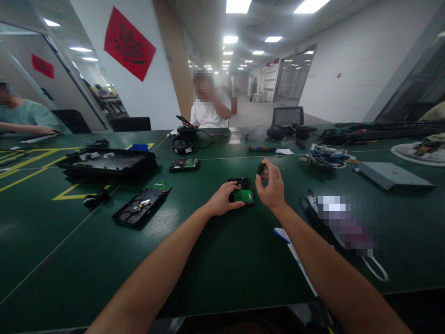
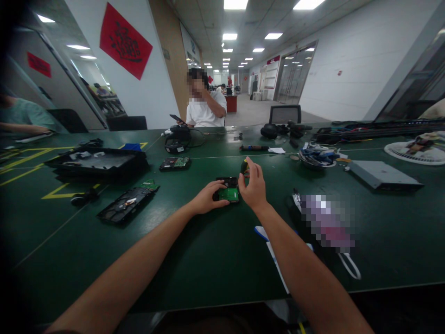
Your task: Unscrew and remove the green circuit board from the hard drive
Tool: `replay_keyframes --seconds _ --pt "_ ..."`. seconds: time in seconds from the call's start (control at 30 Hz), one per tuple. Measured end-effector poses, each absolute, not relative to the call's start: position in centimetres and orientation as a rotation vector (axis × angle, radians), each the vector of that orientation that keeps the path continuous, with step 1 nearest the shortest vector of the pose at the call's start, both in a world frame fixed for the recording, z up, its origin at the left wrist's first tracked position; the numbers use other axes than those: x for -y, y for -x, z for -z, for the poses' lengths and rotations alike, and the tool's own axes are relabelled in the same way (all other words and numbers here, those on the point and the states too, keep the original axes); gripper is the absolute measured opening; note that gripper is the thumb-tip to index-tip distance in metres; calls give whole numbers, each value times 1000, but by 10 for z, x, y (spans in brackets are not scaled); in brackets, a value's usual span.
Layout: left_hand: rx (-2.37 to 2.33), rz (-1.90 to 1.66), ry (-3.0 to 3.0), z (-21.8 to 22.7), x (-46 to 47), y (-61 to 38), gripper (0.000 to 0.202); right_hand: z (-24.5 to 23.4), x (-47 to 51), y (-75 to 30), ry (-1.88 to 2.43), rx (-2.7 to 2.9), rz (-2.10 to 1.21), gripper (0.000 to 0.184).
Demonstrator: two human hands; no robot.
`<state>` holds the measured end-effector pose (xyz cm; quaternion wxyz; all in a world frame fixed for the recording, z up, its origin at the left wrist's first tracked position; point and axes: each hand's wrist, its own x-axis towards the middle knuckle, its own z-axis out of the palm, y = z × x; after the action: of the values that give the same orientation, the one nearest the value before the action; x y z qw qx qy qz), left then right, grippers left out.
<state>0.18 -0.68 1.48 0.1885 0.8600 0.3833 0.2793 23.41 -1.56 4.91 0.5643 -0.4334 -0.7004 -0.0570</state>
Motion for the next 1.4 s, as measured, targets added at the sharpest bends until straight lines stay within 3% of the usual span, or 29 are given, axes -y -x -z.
replay_keyframes --seconds 1.4 --pt "-1087 -787 -2405 -14 7 -2 66 -52 18 -233 1028 1667 113 60"
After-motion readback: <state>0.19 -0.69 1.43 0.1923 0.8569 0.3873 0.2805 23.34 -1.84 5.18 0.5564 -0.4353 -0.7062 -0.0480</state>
